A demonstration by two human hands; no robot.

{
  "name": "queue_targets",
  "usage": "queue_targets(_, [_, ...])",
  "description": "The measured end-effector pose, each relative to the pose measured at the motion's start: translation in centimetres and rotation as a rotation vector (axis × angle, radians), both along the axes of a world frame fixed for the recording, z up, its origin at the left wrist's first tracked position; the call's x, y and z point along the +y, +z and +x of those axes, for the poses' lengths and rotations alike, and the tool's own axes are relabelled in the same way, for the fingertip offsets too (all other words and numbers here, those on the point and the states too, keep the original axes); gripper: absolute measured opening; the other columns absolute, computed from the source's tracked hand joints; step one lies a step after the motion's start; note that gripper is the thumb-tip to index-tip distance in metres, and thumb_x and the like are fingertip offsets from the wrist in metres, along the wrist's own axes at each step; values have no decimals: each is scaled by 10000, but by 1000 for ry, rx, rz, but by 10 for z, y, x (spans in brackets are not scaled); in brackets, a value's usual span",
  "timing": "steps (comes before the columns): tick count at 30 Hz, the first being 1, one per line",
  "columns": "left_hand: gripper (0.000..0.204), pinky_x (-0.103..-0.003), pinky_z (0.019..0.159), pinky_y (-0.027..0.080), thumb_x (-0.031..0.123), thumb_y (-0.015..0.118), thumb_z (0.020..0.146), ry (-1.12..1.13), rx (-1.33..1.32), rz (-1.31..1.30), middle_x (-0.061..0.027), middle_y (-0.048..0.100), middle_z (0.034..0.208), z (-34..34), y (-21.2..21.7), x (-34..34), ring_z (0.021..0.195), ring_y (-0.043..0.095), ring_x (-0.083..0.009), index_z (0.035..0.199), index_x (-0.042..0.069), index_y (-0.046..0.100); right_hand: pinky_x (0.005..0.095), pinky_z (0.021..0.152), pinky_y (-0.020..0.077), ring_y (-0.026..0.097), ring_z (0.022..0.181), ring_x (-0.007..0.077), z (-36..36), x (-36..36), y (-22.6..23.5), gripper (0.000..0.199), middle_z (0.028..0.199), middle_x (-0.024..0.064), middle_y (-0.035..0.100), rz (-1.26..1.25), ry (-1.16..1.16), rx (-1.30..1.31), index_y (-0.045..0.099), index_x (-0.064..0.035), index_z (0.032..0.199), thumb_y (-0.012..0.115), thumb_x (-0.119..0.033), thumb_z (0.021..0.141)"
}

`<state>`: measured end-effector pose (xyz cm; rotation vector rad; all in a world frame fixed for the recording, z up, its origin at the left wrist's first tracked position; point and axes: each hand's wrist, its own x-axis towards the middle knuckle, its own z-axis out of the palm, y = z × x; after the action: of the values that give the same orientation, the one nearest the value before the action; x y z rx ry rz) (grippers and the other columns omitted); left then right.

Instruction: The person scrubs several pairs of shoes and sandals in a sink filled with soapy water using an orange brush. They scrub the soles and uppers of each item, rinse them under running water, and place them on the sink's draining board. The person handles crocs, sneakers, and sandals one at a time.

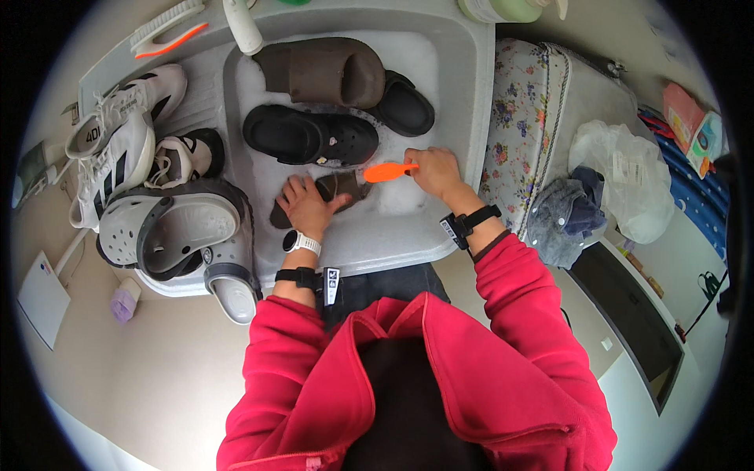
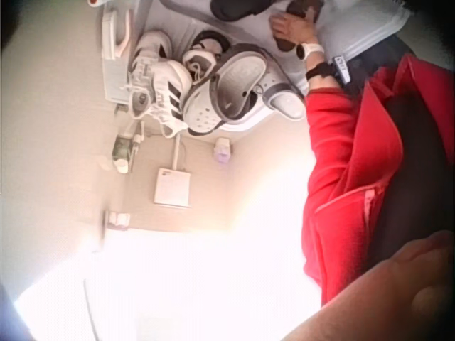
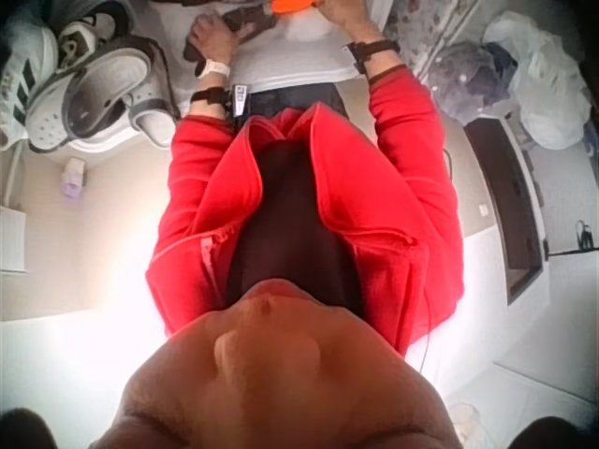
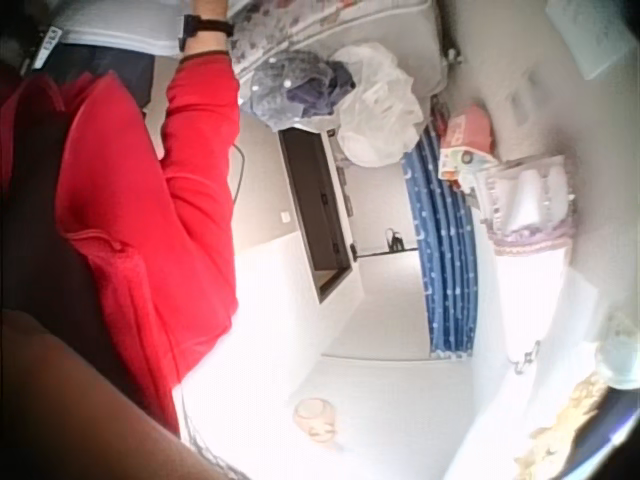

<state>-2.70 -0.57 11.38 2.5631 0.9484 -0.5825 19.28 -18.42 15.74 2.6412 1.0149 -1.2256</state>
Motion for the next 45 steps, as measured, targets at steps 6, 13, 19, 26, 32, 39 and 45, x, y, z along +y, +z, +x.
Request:
queue_targets(6, [1159,-598,1109,261,453,935,472,-258,243,-116,-106,456,1388,-15,-1,22,1338,394,-323,1421,80,384,388,934,361,629,906,219,-1,-6,-22,114,809,30,705,165,88,-106,686,-181,873,655,-115,785])
queue_targets(13, [1010,-596,1084,310,371,932,528,-193,206,-248,-105,468,1325,-25,-26,31,1259,432,-339,1362,93,434,404,948,342,612,945,220,0,0,-25,133,826,28,706,204,-23,-191,687,-166,850,648,-74,763])
queue_targets(19, [1006,-617,1083,305,375,924,528,-189,164,-241,-122,447,1361,-29,-36,30,1284,412,-356,1367,94,446,385,934,329,603,950,212,-25,25,-20,133,867,32,706,250,101,87,692,-167,863,642,-82,775])
queue_targets(26, [968,-609,1080,317,363,901,584,-149,166,-223,-131,447,1353,-29,-44,23,1293,404,-372,1387,81,440,397,898,346,597,956,241,-37,28,-39,158,849,67,693,236,42,-57,684,-178,922,648,-100,789])
queue_targets(32, [972,-546,977,386,427,901,559,-169,232,-255,-122,473,1319,-20,-37,28,1232,440,-346,1362,100,463,411,852,394,665,886,270,-24,21,-13,226,899,74,720,13,31,-326,645,-123,1042,621,-151,819])
queue_targets(39, [847,-498,967,412,489,873,596,-188,235,-244,-138,634,1185,-7,-20,55,1126,582,-311,1289,106,573,488,736,500,690,890,338,-36,1,9,256,925,134,718,-109,-359,-29,608,-96,1140,534,-263,961])
queue_targets(45, [736,-377,919,509,465,799,755,142,259,-663,-209,684,1169,4,-18,60,1063,668,-317,1287,-7,609,447,817,517,674,951,352,-67,-36,47,345,1043,176,700,191,-720,168,571,-97,1295,517,-193,968])
